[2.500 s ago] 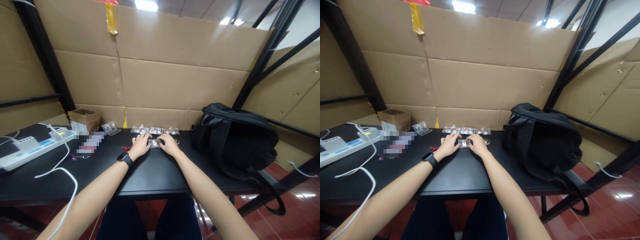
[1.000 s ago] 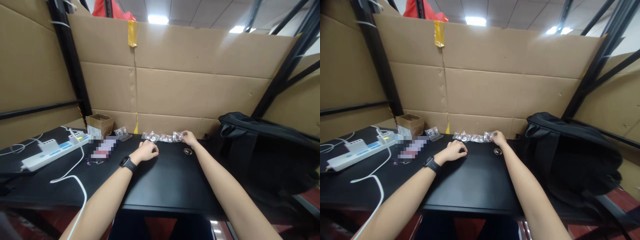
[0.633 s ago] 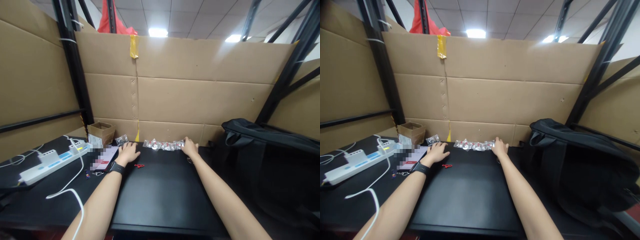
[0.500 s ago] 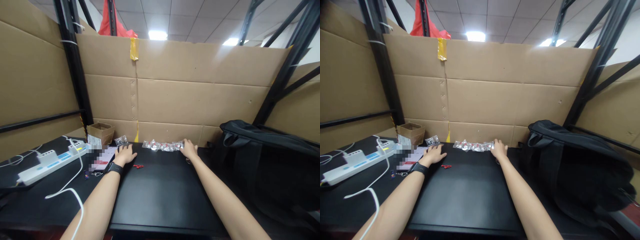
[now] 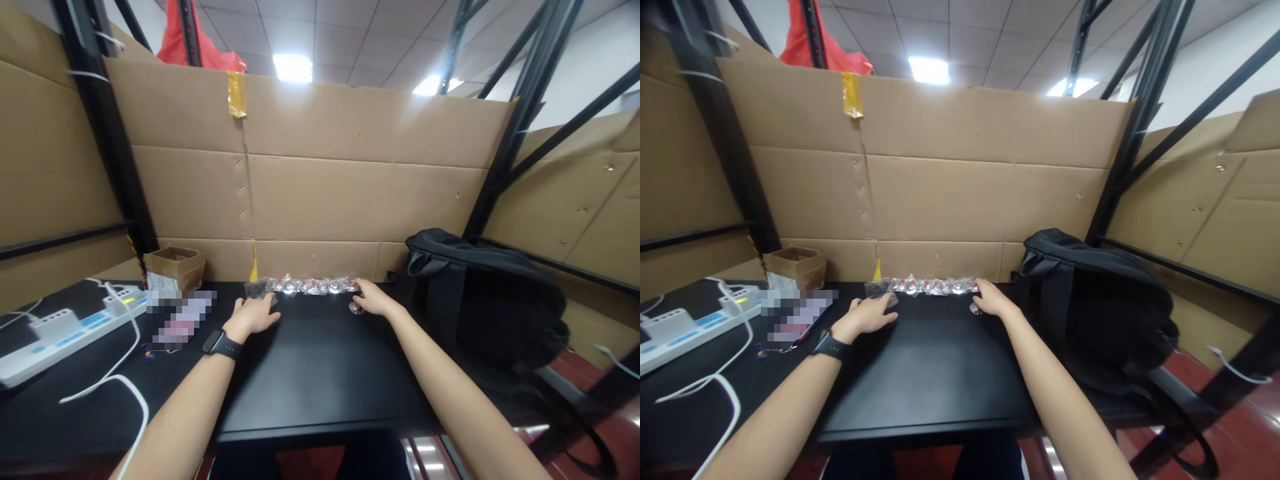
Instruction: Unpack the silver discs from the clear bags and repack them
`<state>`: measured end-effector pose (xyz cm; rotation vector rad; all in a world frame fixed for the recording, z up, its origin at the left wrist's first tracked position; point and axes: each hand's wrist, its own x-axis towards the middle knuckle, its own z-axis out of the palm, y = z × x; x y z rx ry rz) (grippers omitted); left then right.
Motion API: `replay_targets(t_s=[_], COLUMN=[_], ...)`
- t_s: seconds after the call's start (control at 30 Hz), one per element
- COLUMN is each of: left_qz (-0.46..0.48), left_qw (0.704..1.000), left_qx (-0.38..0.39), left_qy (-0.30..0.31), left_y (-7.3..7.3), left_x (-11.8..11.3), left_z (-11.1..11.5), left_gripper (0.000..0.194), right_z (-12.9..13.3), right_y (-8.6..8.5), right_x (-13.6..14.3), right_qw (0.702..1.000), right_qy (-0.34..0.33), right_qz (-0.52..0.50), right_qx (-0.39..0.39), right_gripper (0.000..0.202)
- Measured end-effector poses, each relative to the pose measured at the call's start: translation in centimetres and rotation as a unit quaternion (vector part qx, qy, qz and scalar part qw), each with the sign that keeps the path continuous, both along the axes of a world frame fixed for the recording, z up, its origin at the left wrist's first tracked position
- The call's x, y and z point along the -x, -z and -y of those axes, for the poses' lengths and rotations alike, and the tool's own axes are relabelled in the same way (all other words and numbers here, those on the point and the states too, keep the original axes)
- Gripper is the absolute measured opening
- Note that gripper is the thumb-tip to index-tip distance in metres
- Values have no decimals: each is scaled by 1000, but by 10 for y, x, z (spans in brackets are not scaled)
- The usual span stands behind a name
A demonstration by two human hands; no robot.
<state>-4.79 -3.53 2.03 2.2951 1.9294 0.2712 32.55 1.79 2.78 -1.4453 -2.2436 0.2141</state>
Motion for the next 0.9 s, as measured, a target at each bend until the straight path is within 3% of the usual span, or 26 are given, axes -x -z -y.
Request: replay_targets(t_s=[0.07,0.13,0.23,0.33,0.43,0.53,0.63,0.7,0.9], left_qz=[9,58,128,126,74,57,70,70,57], left_qw=[999,990,968,968,988,994,994,994,993], left_qx=[18,13,-65,-141,-73,-8,-32,-36,66], left_qy=[43,127,207,164,112,91,77,73,86], left_y=[-2,-5,-12,-20,-23,-22,-21,-21,-11], left_x=[-17,-30,-36,-23,1,23,36,41,42], left_z=[8,14,16,12,7,5,4,3,-3], left_gripper=[61,66,60,43,25,22,26,26,17], right_z=[2,5,11,17,19,18,16,15,19], right_y=[2,8,17,22,23,23,25,26,27], right_x=[-11,-16,-16,-14,-14,-14,-12,-10,-3], right_qw=[997,992,993,996,996,995,994,994,996], right_qy=[-4,7,-4,-30,-35,-39,-34,-20,15], right_qz=[-67,-115,-108,-73,-63,-70,-90,-97,-81], right_qx=[36,49,39,36,55,59,49,43,16], right_gripper=[32,26,26,47,60,56,46,42,37])
